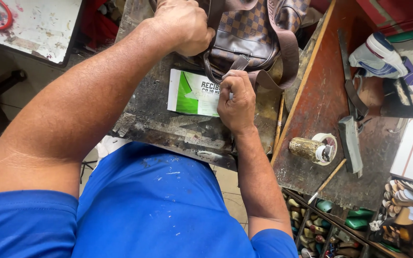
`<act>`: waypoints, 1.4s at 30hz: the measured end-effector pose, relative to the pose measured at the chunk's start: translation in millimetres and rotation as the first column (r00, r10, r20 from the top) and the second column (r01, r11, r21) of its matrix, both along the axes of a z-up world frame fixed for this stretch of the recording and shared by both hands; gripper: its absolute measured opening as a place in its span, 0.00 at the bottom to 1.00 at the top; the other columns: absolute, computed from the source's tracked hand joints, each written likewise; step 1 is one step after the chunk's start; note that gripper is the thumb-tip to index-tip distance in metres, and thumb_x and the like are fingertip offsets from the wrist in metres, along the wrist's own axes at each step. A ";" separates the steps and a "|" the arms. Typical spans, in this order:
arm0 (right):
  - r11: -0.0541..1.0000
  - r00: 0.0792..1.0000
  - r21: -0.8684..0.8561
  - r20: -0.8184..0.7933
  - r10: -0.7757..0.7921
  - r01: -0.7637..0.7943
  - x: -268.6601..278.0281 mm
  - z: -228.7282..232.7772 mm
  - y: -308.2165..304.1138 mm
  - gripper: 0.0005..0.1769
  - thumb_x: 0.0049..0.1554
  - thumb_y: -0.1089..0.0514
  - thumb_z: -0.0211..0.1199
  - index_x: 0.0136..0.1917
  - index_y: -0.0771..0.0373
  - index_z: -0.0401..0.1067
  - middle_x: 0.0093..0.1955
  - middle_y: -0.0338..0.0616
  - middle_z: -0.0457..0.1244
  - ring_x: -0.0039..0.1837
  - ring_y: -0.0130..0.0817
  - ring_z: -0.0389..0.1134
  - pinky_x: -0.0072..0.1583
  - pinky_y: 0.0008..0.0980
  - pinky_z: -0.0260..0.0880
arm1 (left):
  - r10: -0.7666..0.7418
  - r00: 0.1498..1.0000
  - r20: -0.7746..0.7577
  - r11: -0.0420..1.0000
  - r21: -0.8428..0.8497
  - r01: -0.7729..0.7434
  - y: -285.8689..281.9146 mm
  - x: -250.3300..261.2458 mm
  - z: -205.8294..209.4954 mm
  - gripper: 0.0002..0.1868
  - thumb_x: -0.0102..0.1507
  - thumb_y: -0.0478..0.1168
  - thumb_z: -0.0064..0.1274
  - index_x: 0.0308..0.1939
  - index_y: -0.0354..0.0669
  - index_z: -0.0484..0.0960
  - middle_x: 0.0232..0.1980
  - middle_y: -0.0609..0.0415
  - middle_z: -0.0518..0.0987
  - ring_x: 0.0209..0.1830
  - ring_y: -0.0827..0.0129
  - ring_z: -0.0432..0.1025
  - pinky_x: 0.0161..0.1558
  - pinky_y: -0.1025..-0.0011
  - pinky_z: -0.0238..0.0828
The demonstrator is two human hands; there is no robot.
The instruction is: The person applies glue to a brown leather strap using a brush and then attaches it to a checkered bag. They press the strap firmly onto the bag's surface to secure the bond.
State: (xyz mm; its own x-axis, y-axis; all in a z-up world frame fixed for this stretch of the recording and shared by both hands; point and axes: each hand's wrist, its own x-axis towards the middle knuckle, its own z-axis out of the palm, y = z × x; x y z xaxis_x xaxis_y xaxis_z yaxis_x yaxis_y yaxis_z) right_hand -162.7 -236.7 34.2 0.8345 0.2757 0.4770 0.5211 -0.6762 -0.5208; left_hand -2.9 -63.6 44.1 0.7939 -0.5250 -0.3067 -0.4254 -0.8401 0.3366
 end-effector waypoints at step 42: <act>0.974 0.952 -0.001 0.216 -0.219 0.225 5.3 -22.7 -25.2 0.11 0.49 0.75 0.66 0.44 0.65 0.74 0.56 0.55 0.66 0.60 0.53 0.69 0.71 0.56 0.66 | -0.008 0.990 -0.142 1.000 -0.019 0.006 12.5 -11.6 26.0 0.40 0.72 0.66 0.31 0.65 0.34 0.77 0.69 0.40 0.69 0.72 0.44 0.55 0.65 0.43 0.58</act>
State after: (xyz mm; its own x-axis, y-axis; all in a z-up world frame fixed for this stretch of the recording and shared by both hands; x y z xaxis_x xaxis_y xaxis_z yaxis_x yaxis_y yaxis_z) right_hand -157.4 -262.0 11.5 0.7559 0.1094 0.6455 0.4532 -0.7990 -0.3953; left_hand -14.5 -51.1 70.1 0.7394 -0.5371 -0.4059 -0.3784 -0.8302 0.4094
